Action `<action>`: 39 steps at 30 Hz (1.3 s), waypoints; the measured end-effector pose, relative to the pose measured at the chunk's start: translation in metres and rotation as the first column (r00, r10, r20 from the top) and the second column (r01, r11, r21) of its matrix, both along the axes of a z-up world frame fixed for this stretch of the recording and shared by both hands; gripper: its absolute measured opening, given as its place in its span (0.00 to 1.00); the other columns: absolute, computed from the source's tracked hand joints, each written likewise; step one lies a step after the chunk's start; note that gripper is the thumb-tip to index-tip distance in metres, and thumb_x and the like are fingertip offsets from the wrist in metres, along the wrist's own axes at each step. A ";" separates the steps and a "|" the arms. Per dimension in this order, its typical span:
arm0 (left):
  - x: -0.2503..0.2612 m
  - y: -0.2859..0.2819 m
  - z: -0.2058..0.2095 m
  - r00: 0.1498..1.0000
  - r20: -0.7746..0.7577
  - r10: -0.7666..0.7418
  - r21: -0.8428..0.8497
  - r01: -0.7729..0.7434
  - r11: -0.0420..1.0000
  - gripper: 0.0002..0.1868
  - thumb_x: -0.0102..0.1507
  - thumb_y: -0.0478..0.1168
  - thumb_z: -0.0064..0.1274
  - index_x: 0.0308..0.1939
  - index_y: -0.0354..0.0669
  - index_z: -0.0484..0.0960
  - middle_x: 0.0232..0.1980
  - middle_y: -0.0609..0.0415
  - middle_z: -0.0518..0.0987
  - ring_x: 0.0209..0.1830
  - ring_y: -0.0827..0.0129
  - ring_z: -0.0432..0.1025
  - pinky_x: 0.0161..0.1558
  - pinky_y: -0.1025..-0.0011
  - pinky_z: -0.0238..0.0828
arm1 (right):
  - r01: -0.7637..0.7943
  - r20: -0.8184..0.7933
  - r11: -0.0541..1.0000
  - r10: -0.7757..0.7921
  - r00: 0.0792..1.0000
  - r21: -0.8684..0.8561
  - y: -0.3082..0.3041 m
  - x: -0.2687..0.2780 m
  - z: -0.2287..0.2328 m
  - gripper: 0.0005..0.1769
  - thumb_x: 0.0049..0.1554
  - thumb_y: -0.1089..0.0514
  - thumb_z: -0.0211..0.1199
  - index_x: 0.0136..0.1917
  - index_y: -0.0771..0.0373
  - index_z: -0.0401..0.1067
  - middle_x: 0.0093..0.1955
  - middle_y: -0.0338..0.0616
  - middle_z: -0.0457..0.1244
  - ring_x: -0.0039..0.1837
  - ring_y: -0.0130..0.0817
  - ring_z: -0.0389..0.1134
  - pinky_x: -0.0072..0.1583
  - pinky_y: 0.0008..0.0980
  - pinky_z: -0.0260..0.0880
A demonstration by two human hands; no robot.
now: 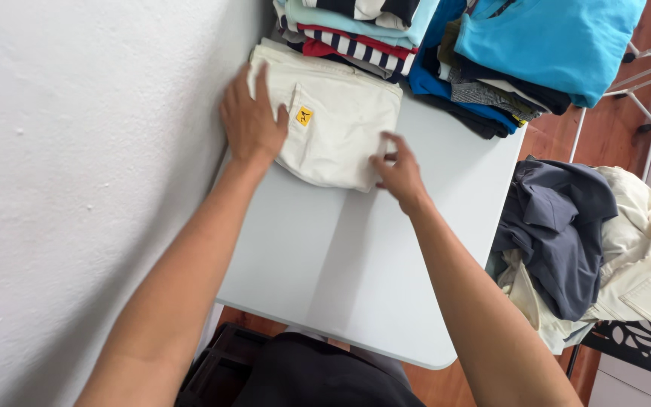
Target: The person folds a black shirt and a blue shirt on a table, removes a pile of white and grey garments from a drawer, and then folds a white pair of shorts and a pair of grey trousers on the table.
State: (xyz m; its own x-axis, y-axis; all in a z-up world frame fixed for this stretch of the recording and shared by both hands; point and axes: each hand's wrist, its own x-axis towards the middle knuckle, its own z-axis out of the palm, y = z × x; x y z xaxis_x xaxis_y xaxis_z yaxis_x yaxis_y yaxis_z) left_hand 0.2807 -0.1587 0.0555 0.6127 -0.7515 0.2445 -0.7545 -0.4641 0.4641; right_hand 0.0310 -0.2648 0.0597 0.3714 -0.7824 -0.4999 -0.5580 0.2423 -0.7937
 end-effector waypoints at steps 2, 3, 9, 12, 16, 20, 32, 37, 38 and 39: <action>-0.011 0.000 -0.013 0.993 -0.104 -0.052 0.421 0.091 0.903 0.32 0.70 0.49 0.50 0.76 0.48 0.60 0.83 0.44 0.52 0.83 0.48 0.45 0.78 0.44 0.42 | -0.112 -0.110 0.993 0.114 0.987 0.024 0.012 0.002 0.003 0.36 0.57 0.60 0.60 0.77 0.50 0.57 0.63 0.56 0.62 0.56 0.43 0.70 0.52 0.40 0.79; -0.013 0.003 -0.022 0.993 -0.107 -0.052 0.423 0.093 0.901 0.32 0.70 0.49 0.50 0.76 0.48 0.60 0.83 0.44 0.52 0.83 0.48 0.45 0.78 0.44 0.42 | -0.125 -0.111 0.992 0.124 0.986 -0.001 0.020 0.001 0.001 0.36 0.58 0.59 0.60 0.78 0.50 0.57 0.63 0.57 0.62 0.55 0.45 0.72 0.50 0.39 0.79; 0.000 -0.002 -0.053 0.963 -0.193 -0.188 0.583 0.267 0.768 0.40 0.69 0.57 0.41 0.81 0.49 0.46 0.84 0.43 0.39 0.83 0.46 0.27 0.77 0.44 0.25 | -0.211 -0.113 0.967 0.196 0.974 -0.143 0.024 -0.006 -0.025 0.36 0.62 0.55 0.60 0.81 0.51 0.54 0.66 0.63 0.63 0.58 0.51 0.70 0.57 0.41 0.74; 0.005 -0.002 -0.049 0.953 -0.232 -0.197 0.592 0.299 0.749 0.41 0.68 0.57 0.42 0.80 0.51 0.47 0.84 0.44 0.40 0.83 0.47 0.28 0.78 0.45 0.26 | -0.282 -0.170 0.944 0.253 0.952 -0.170 0.026 -0.018 -0.022 0.37 0.63 0.52 0.59 0.82 0.49 0.51 0.68 0.64 0.62 0.62 0.51 0.70 0.63 0.44 0.71; -0.016 0.000 -0.040 0.981 -0.136 -0.136 0.578 0.191 0.793 0.41 0.66 0.50 0.46 0.80 0.46 0.49 0.83 0.43 0.42 0.83 0.47 0.31 0.77 0.44 0.29 | -0.408 -0.257 0.911 0.383 0.887 -0.051 0.032 -0.053 -0.015 0.41 0.60 0.51 0.57 0.83 0.43 0.46 0.68 0.58 0.62 0.62 0.51 0.70 0.64 0.48 0.67; -0.070 0.004 -0.030 0.985 0.118 -0.125 0.245 0.094 0.965 0.37 0.62 0.37 0.53 0.76 0.33 0.61 0.78 0.34 0.56 0.80 0.40 0.46 0.75 0.41 0.41 | -0.381 -0.188 0.918 0.357 0.915 -0.113 0.018 -0.135 -0.032 0.36 0.61 0.50 0.60 0.80 0.47 0.54 0.67 0.56 0.64 0.60 0.48 0.71 0.60 0.46 0.75; -0.370 -0.062 -0.030 0.723 -0.424 -0.545 0.152 0.650 0.745 0.14 0.65 0.39 0.49 0.54 0.48 0.80 0.49 0.48 0.83 0.48 0.51 0.78 0.51 0.53 0.75 | -0.162 -0.510 0.892 -0.086 0.856 -0.423 -0.048 -0.453 -0.041 0.29 0.58 0.53 0.65 0.72 0.55 0.68 0.65 0.60 0.65 0.63 0.51 0.70 0.64 0.46 0.71; -0.495 -0.106 -0.062 0.651 -0.455 -0.607 0.257 0.749 0.611 0.26 0.61 0.40 0.53 0.65 0.53 0.73 0.56 0.44 0.78 0.54 0.46 0.74 0.53 0.49 0.72 | -0.399 -0.643 0.860 0.114 0.758 -0.319 -0.046 -0.519 -0.046 0.55 0.40 0.46 0.79 0.78 0.51 0.61 0.74 0.69 0.50 0.69 0.68 0.55 0.64 0.53 0.61; -0.516 -0.113 -0.070 0.657 -0.468 -0.591 0.290 0.746 0.599 0.31 0.60 0.40 0.54 0.69 0.58 0.70 0.62 0.42 0.72 0.60 0.45 0.69 0.57 0.48 0.70 | -0.450 -0.644 0.837 0.162 0.748 -0.312 -0.043 -0.530 -0.053 0.60 0.36 0.45 0.81 0.79 0.50 0.61 0.75 0.71 0.48 0.72 0.71 0.52 0.65 0.54 0.59; -0.534 -0.121 -0.078 0.662 -0.480 -0.576 0.323 0.743 0.586 0.36 0.59 0.40 0.55 0.72 0.64 0.68 0.69 0.41 0.66 0.67 0.43 0.65 0.61 0.48 0.69 | -0.444 -0.646 0.840 0.156 0.747 -0.311 -0.042 -0.540 -0.062 0.60 0.36 0.45 0.81 0.79 0.50 0.61 0.75 0.71 0.48 0.72 0.71 0.52 0.65 0.54 0.59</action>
